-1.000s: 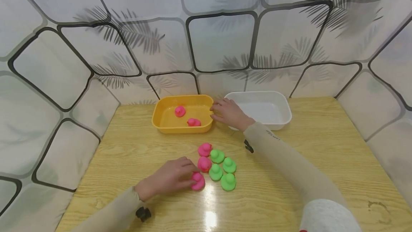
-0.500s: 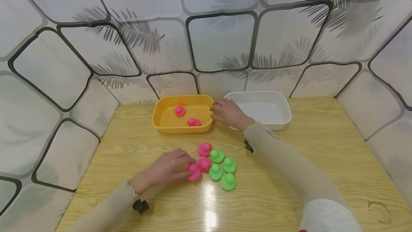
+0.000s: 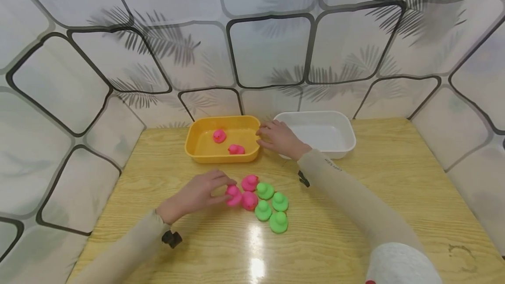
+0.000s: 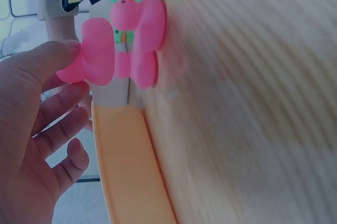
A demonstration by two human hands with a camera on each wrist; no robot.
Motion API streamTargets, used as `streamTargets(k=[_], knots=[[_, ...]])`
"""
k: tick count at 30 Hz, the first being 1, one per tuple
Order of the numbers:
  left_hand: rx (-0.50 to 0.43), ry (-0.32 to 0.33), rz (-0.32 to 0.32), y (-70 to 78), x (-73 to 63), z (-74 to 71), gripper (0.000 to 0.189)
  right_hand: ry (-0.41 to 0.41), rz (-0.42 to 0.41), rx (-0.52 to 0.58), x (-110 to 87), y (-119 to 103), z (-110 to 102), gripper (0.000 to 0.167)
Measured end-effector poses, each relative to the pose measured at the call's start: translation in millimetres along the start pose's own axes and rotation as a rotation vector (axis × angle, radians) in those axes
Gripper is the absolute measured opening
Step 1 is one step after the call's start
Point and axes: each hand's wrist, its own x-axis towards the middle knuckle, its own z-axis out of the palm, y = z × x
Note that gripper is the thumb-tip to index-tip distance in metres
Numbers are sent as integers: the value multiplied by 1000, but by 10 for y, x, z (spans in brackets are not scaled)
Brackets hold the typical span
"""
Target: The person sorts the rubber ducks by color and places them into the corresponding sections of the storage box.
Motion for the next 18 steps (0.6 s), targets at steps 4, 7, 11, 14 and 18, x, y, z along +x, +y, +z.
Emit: streamTargets(k=[4, 7, 11, 14, 18], knots=[[13, 13, -14, -58, 27, -50, 32, 4, -10, -2, 8, 11, -1, 32], [20, 27, -26, -89, 43, -93, 32, 2, -14, -2, 12, 15, 1, 32], [21, 40, -30, -118, 64, -166, 33, -5, -9, -9, 13, 10, -3, 32], [37, 58, -24, -149, 79, -220, 33, -11, -3, -10, 7, -1, -12, 33], [57, 92, -15, -200, 91, -285, 33, -21, -1, -7, -4, -20, -19, 33]])
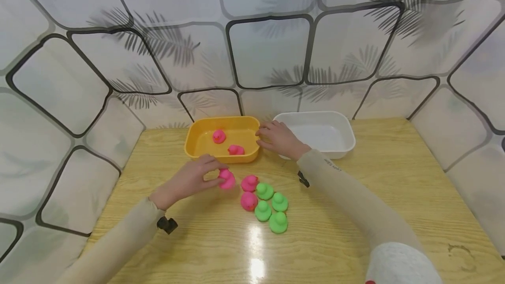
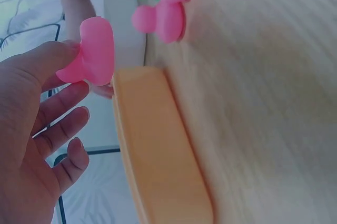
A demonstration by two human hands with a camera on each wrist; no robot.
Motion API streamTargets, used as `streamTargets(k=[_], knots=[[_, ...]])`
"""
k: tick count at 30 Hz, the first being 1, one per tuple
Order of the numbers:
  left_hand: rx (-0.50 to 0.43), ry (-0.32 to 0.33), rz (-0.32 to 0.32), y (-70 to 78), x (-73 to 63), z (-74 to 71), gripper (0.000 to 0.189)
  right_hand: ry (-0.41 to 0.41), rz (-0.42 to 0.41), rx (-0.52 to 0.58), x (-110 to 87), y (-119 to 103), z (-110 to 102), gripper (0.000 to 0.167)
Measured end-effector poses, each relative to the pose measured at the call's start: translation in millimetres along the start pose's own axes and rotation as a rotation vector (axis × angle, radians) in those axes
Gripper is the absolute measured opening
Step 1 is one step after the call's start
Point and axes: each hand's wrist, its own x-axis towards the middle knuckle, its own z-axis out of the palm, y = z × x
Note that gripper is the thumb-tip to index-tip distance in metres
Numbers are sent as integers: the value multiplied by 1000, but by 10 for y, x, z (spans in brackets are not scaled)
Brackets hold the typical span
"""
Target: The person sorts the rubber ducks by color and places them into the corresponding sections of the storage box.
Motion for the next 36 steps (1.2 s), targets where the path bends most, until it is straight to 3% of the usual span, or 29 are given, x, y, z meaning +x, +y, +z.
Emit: streamTargets(k=[9, 21, 29, 36], knots=[[30, 32, 36, -99, 87, -111, 32, 10, -13, -17, -6, 1, 7, 33], [51, -13, -48, -243, 156, -248, 30, 16, -18, -18, -11, 11, 33, 32], [78, -21, -59, -386, 218, -385, 30, 58, -55, -64, -14, 43, 61, 31], [65, -23, -87, -520, 258, -428, 29, 49, -54, -49, -21, 35, 46, 31]])
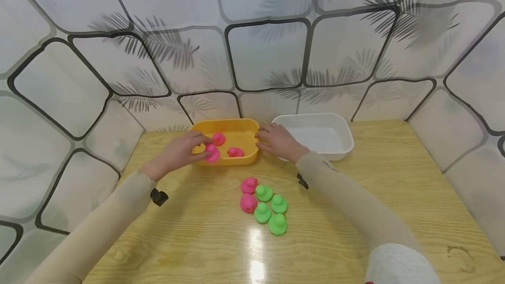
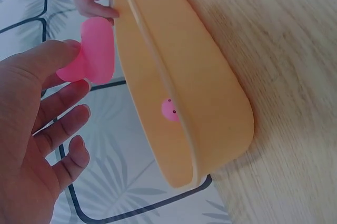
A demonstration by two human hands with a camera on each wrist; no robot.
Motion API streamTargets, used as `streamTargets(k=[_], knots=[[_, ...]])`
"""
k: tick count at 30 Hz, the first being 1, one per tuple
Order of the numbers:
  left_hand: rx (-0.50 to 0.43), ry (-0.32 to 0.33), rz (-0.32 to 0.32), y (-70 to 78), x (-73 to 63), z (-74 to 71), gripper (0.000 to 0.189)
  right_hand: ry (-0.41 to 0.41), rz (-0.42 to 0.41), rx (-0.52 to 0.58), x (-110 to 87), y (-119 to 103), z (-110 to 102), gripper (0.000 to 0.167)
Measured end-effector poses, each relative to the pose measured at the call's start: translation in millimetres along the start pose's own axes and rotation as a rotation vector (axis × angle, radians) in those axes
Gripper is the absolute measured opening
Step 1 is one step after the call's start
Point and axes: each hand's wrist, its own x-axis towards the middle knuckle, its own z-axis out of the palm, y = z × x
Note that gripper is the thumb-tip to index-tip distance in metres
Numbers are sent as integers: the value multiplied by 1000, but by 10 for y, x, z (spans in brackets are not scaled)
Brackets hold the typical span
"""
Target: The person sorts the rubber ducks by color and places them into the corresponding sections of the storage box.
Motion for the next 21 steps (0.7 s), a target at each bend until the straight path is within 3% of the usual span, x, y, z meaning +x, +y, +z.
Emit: streamTargets(k=[21], knots=[[-9, -70, -147, -364, 91, -37, 33, -19, 21, 28, -5, 3, 8, 32]])
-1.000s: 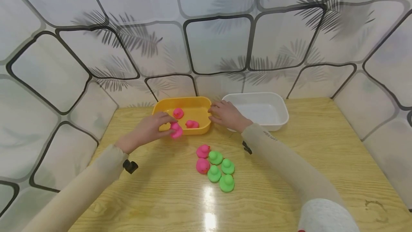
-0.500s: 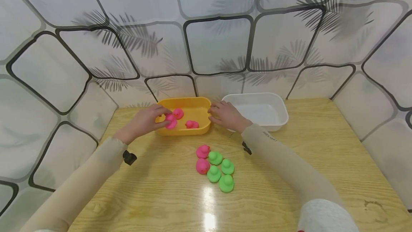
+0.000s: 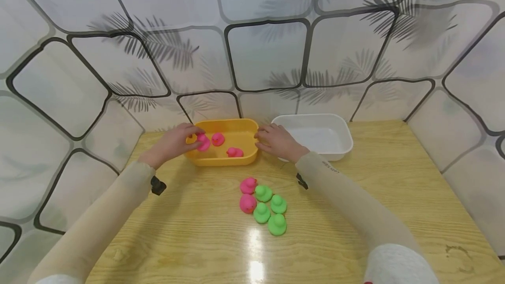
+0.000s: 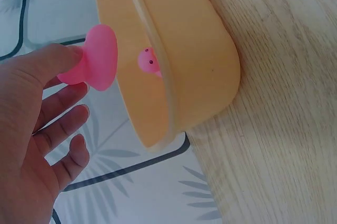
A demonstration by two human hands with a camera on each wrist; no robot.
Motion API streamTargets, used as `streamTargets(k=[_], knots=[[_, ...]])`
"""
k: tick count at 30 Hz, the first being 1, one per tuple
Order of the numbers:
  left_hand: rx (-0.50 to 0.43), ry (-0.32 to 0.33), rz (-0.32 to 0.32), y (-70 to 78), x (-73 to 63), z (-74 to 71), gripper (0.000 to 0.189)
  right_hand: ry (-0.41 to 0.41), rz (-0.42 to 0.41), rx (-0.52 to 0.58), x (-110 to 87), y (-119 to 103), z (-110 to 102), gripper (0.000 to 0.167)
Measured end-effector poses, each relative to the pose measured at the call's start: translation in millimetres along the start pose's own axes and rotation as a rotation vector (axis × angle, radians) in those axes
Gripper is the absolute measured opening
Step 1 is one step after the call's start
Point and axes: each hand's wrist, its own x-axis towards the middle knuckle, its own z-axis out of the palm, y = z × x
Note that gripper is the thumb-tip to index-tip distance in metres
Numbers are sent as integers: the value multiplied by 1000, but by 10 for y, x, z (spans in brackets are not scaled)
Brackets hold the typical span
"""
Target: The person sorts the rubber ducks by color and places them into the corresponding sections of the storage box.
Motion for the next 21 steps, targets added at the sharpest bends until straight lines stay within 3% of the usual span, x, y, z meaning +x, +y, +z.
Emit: streamTargets(k=[8, 21], knots=[[-20, -17, -35, -98, 11, 38, 30, 11, -11, -4, -3, -16, -20, 31], [11, -19, -59, -120, -24, 78, 30, 8, -15, 3, -4, -8, -16, 32]])
